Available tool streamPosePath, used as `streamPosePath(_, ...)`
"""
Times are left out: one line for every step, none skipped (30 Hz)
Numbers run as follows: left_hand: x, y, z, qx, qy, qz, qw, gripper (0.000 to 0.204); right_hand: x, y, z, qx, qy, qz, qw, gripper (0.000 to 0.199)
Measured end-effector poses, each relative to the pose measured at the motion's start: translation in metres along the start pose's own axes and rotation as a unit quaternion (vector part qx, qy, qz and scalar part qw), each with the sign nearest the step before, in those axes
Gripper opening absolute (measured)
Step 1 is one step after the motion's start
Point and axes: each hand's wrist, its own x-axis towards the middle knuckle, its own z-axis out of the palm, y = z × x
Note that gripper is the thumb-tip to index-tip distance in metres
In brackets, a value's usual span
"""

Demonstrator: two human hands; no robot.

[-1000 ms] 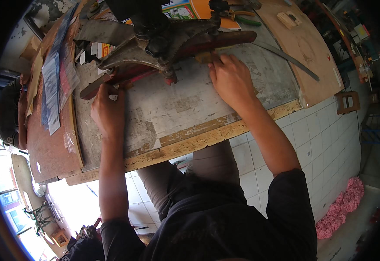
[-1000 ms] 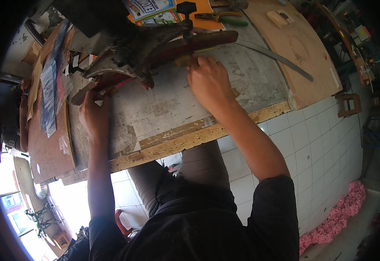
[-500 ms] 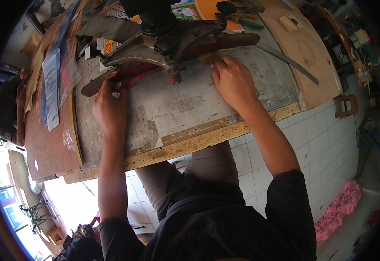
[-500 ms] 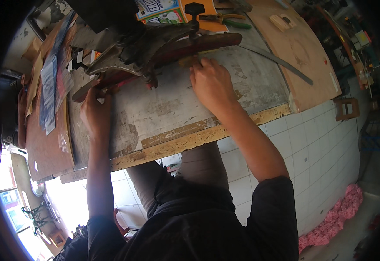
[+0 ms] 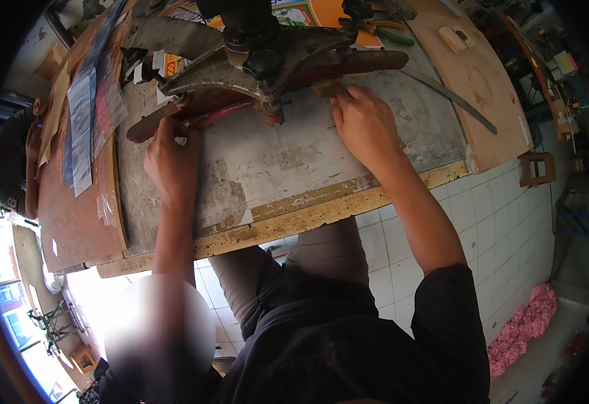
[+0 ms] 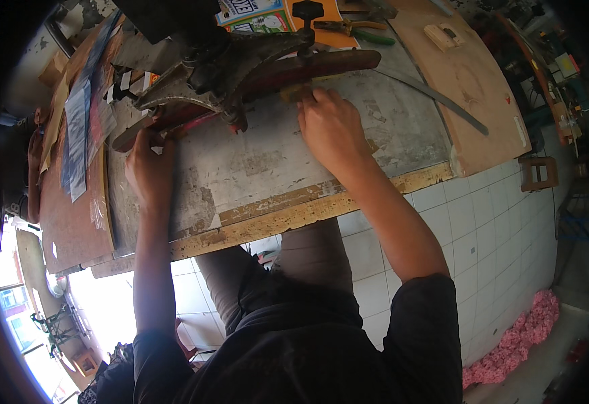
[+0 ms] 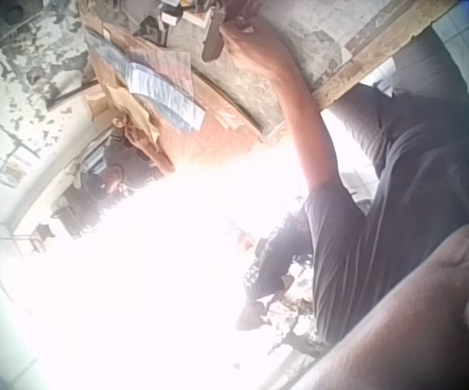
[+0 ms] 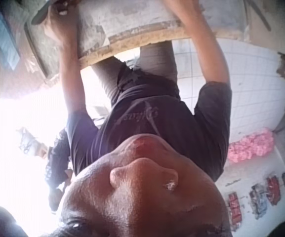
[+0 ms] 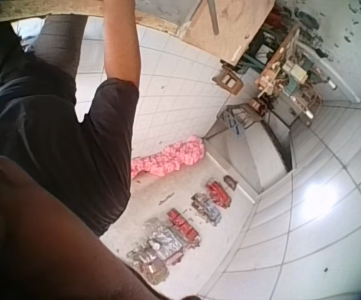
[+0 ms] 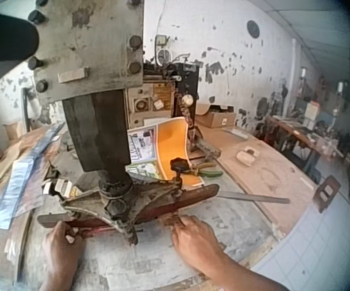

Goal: The person uses a screen printing machine to apply ink to objects on a table, then handles plastic sheets and uses a tape dispenser to prepare materials.

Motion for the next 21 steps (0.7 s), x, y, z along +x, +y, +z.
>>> streamPosePath(0.000, 0.001, -0.002, 0.006, -0.005, -0.001, 1.000, 0.017, 0.000, 0.000, 0.000, 0.000, 0.001, -0.001, 1.000, 0.024)
streamPosePath(0.000, 0.002, -0.002, 0.004, -0.008, -0.002, 1.000, 0.017, 0.000, 0.000, 0.000, -0.001, 0.002, -0.002, 1.000, 0.024)
streamPosePath(0.000, 0.002, -0.003, 0.002, -0.011, -0.003, 1.000, 0.017, 0.000, 0.000, 0.000, 0.001, 0.004, -0.004, 1.000, 0.023)
streamPosePath(0.000, 0.001, -0.004, 0.002, -0.014, -0.004, 1.000, 0.017, 0.000, 0.000, 0.000, 0.004, 0.008, -0.006, 1.000, 0.023)
streamPosePath(0.000, 0.000, -0.004, -0.005, -0.008, 0.000, 1.000, 0.018, 0.000, -0.001, 0.000, 0.007, 0.011, -0.008, 1.000, 0.022)
streamPosePath(0.000, -0.001, -0.003, -0.012, -0.002, 0.004, 1.000, 0.018, 0.001, -0.001, 0.000, 0.005, 0.009, -0.006, 1.000, 0.022)
streamPosePath(0.000, -0.002, -0.002, -0.020, 0.004, 0.007, 1.000, 0.018, 0.000, 0.000, 0.001, 0.003, 0.007, -0.005, 1.000, 0.022)
streamPosePath(0.000, -0.002, -0.002, -0.015, -0.003, 0.000, 1.000, 0.019, 0.000, 0.000, 0.002, 0.000, 0.004, -0.004, 1.000, 0.022)
streamPosePath(0.000, -0.002, -0.003, -0.011, -0.009, -0.008, 1.000, 0.019, 0.000, 0.000, 0.003, 0.009, 0.018, -0.005, 1.000, 0.019)
streamPosePath(0.000, -0.003, -0.005, -0.006, -0.015, -0.017, 1.000, 0.020, 0.001, -0.001, 0.004, 0.018, 0.032, -0.008, 0.999, 0.016)
streamPosePath(-0.001, -0.003, -0.005, -0.005, -0.013, -0.018, 1.000, 0.020, 0.002, -0.002, 0.005, 0.028, 0.045, -0.011, 0.999, 0.016)
streamPosePath(-0.001, -0.003, -0.004, -0.005, -0.011, -0.019, 1.000, 0.021, 0.002, -0.003, 0.002, 0.019, 0.026, 0.011, 0.999, 0.016)
streamPosePath(0.000, -0.003, -0.004, -0.002, -0.007, -0.021, 1.000, 0.021, 0.003, -0.006, -0.002, 0.012, 0.007, 0.031, 0.999, 0.017)
streamPosePath(0.000, -0.005, -0.004, -0.008, -0.009, -0.022, 1.000, 0.022, 0.003, -0.007, -0.005, 0.005, -0.012, 0.051, 0.999, 0.017)
streamPosePath(0.000, -0.006, -0.004, -0.014, -0.012, -0.024, 1.000, 0.022, 0.004, -0.008, -0.005, 0.014, 0.015, 0.023, 1.000, 0.018)
streamPosePath(-0.001, -0.007, -0.003, -0.022, -0.016, -0.027, 0.999, 0.022, 0.004, -0.006, -0.006, 0.022, 0.040, -0.004, 0.999, 0.020)
streamPosePath(-0.002, -0.008, -0.004, -0.027, -0.014, -0.017, 0.999, 0.023, 0.004, -0.008, -0.006, 0.030, 0.065, -0.031, 0.997, 0.023)
streamPosePath(-0.001, -0.007, -0.007, -0.026, -0.007, -0.005, 1.000, 0.022, 0.006, -0.013, -0.006, 0.038, 0.056, -0.040, 0.997, 0.025)
streamPosePath(-0.001, -0.005, -0.009, -0.028, -0.002, 0.007, 1.000, 0.022, 0.006, -0.016, -0.007, 0.045, 0.045, -0.048, 0.997, 0.028)
streamPosePath(-0.001, -0.002, -0.011, -0.029, 0.003, 0.019, 0.999, 0.022, 0.007, -0.020, -0.007, 0.051, 0.035, -0.056, 0.997, 0.032)
streamPosePath(-0.003, 0.002, -0.012, -0.001, 0.000, 0.046, 0.999, 0.022, 0.005, -0.020, -0.006, 0.053, 0.028, -0.050, 0.997, 0.033)
